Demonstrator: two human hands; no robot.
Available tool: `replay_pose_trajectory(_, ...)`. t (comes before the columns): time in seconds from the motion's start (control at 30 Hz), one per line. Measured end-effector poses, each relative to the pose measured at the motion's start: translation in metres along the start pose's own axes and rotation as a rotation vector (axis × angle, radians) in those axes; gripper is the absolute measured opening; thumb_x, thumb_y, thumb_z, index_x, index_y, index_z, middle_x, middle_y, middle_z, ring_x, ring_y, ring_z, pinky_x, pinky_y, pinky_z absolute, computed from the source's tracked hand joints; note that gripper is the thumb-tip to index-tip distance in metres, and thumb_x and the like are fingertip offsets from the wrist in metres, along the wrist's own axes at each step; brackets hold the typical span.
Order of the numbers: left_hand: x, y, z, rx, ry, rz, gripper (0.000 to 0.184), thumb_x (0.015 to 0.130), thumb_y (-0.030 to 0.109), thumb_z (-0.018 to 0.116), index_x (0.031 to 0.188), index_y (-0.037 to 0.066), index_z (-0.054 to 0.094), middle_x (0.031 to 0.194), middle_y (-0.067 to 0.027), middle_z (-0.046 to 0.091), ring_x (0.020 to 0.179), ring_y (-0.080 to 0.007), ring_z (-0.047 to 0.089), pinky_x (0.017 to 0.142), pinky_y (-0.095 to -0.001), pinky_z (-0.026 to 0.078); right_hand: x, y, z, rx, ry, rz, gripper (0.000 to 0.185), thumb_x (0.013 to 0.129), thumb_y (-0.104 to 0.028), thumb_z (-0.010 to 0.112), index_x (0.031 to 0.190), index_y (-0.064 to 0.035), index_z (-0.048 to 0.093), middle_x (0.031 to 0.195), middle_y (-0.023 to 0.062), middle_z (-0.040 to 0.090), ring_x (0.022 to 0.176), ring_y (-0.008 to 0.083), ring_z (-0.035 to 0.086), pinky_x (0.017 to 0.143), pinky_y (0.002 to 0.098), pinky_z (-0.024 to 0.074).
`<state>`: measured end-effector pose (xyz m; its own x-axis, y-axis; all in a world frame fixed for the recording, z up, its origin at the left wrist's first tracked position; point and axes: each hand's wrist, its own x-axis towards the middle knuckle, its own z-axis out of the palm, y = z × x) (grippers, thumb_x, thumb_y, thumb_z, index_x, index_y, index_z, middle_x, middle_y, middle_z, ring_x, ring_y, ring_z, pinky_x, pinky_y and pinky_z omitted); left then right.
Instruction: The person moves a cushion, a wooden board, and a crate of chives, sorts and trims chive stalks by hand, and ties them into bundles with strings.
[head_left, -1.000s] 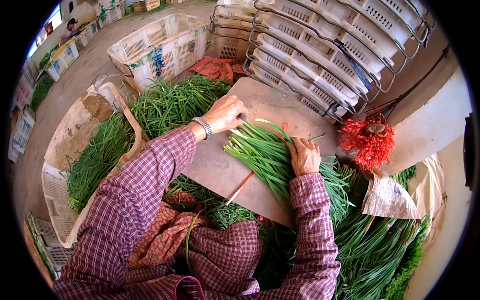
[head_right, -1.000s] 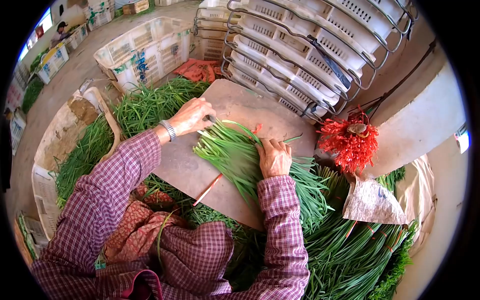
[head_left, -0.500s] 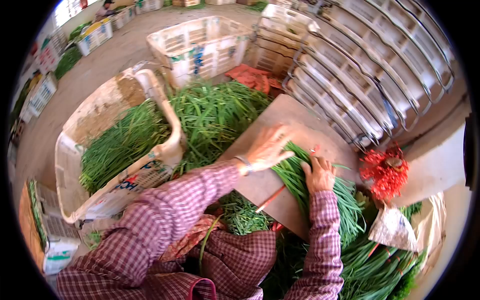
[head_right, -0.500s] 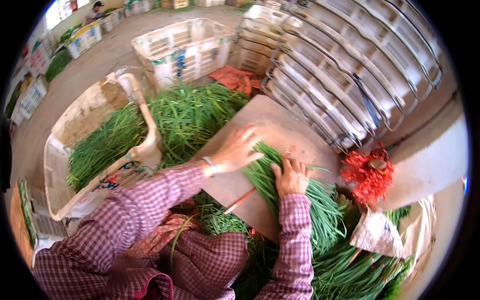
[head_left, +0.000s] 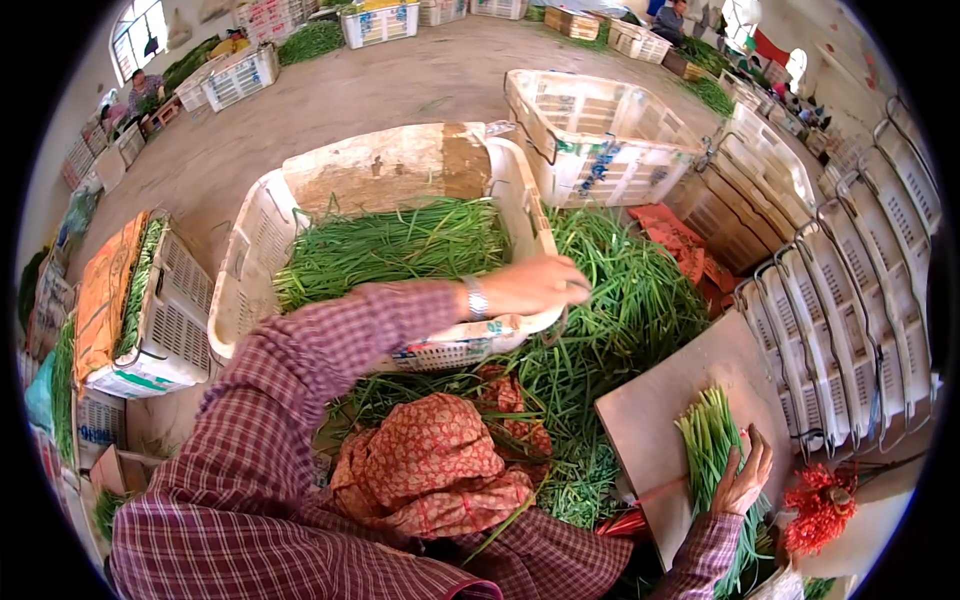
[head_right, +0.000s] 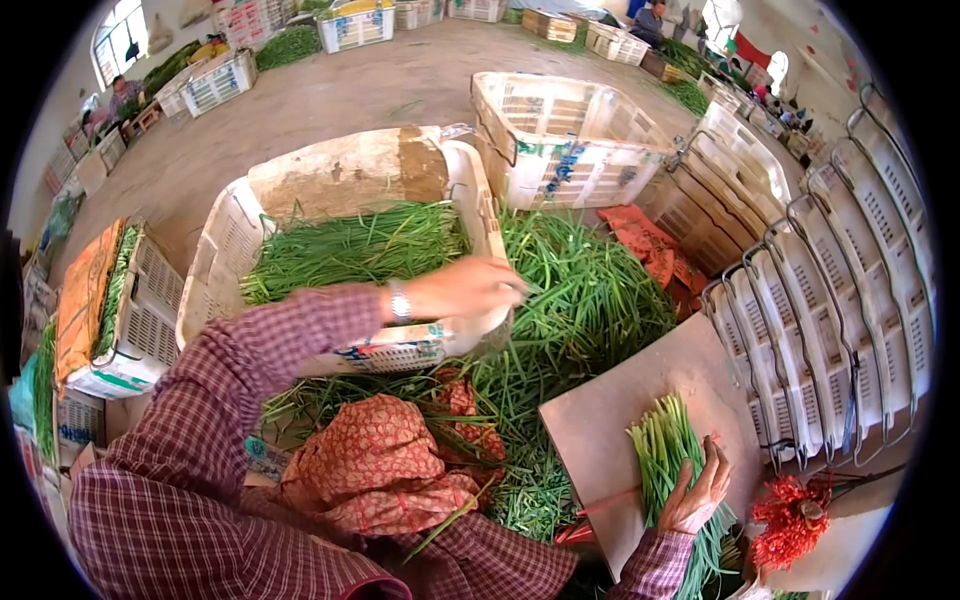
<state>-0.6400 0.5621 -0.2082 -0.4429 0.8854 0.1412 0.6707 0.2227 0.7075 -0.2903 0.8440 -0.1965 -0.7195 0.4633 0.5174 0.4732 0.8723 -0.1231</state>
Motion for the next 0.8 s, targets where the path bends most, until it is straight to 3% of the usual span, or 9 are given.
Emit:
replay_pose_trajectory(0.07,-0.053,-0.042,-0.064,-0.113,0.05,-0.376,0.043,0.094,0.042,0.048,0.109,0.005,0.064,0.108,-0.011,0.064,0.096,-0.0226,0.061,0.091,-0.0364,0.047,0.016,-0.055,-0.005,0.137,-0.059,-0.136,0.038,0.088,-0.018,0.055,0.122,-0.0007,0.055,0.113,0.0172,0.057,0.107,0.0339,0.054,0.093,0.0447,0.0407)
replay_pose_trajectory(0.13,-0.113,-0.097,-0.103,-0.039,0.249,-0.494,0.048,0.092,0.046,0.048,0.11,0.004,0.064,0.106,-0.0123,0.065,0.098,-0.0215,0.061,0.09,-0.0353,0.047,0.032,-0.107,0.008,0.288,-0.142,-0.199,0.033,0.086,-0.013,0.055,0.117,-0.0014,0.058,0.111,0.0163,0.059,0.107,0.0322,0.055,0.096,0.0445,0.041)
replay_pose_trajectory(0.27,-0.215,-0.155,-0.14,-0.087,0.371,-0.536,0.05,0.092,0.042,0.05,0.112,-0.003,0.062,0.103,-0.014,0.066,0.096,-0.0216,0.061,0.086,-0.0314,0.046,0.066,-0.212,0.071,0.474,-0.271,-0.378,0.035,0.093,-0.03,0.051,0.107,0.0007,0.062,0.104,0.0184,0.064,0.101,0.0329,0.059,0.089,0.0415,0.0474)
replay_pose_trajectory(0.4,-0.258,-0.18,-0.13,-0.087,0.415,-0.646,0.046,0.092,0.037,0.051,0.108,-0.005,0.061,0.1,-0.0138,0.067,0.091,-0.0198,0.061,0.084,-0.0303,0.046,0.081,-0.286,0.168,0.57,-0.336,-0.399,0.025,0.089,-0.02,0.056,0.107,-0.0042,0.064,0.099,0.0161,0.063,0.094,0.0309,0.06,0.085,0.0376,0.0476)
replay_pose_trajectory(0.5,-0.266,-0.194,-0.124,-0.032,0.348,-0.664,0.038,0.092,0.028,0.052,0.107,-0.005,0.062,0.093,-0.0109,0.067,0.083,-0.0167,0.06,0.079,-0.0296,0.046,0.083,-0.312,0.208,0.449,-0.279,-0.496,0.024,0.09,-0.029,0.057,0.105,-0.0135,0.066,0.094,0.0107,0.067,0.088,0.0263,0.063,0.079,0.0374,0.0514)
replay_pose_trajectory(0.57,-0.265,-0.209,-0.118,-0.071,0.321,-0.65,0.036,0.091,0.027,0.053,0.107,-0.004,0.062,0.092,-0.0104,0.067,0.082,-0.0158,0.06,0.077,-0.0292,0.046,0.081,-0.322,0.209,0.524,-0.367,-0.238,0.027,0.095,-0.032,0.05,0.104,-0.0119,0.067,0.084,0.0105,0.069,0.076,0.0252,0.067,0.071,0.0365,0.0517)
replay_pose_trajectory(0.6,-0.262,-0.214,-0.115,-0.095,0.302,-0.623,0.035,0.091,0.026,0.054,0.107,-0.004,0.062,0.092,-0.0099,0.067,0.081,-0.0149,0.06,0.076,-0.0288,0.047,0.083,-0.321,0.212,0.533,-0.407,-0.191,0.033,0.096,-0.038,0.048,0.101,-0.0122,0.068,0.075,0.0081,0.07,0.065,0.0219,0.067,0.063,0.0367,0.052)
replay_pose_trajectory(0.67,-0.251,-0.22,-0.111,-0.128,0.293,-0.625,0.033,0.091,0.024,0.055,0.107,-0.005,0.062,0.092,-0.0103,0.067,0.083,-0.0143,0.061,0.077,-0.0291,0.048,0.089,-0.318,0.212,0.518,-0.497,-0.168,0.03,0.095,-0.035,0.05,0.098,-0.0112,0.068,0.072,0.0073,0.069,0.062,0.0212,0.067,0.06,0.035,0.0513)
replay_pose_trajectory(0.8,-0.22,-0.251,-0.104,-0.226,0.285,-0.54,0.034,0.091,0.023,0.057,0.109,-0.005,0.06,0.098,-0.0139,0.066,0.09,-0.018,0.063,0.083,-0.0306,0.049,0.087,-0.322,0.219,0.402,-0.332,-0.364,0.028,0.094,-0.031,0.052,0.094,-0.0078,0.067,0.069,0.0081,0.068,0.059,0.0219,0.066,0.058,0.0343,0.0508)
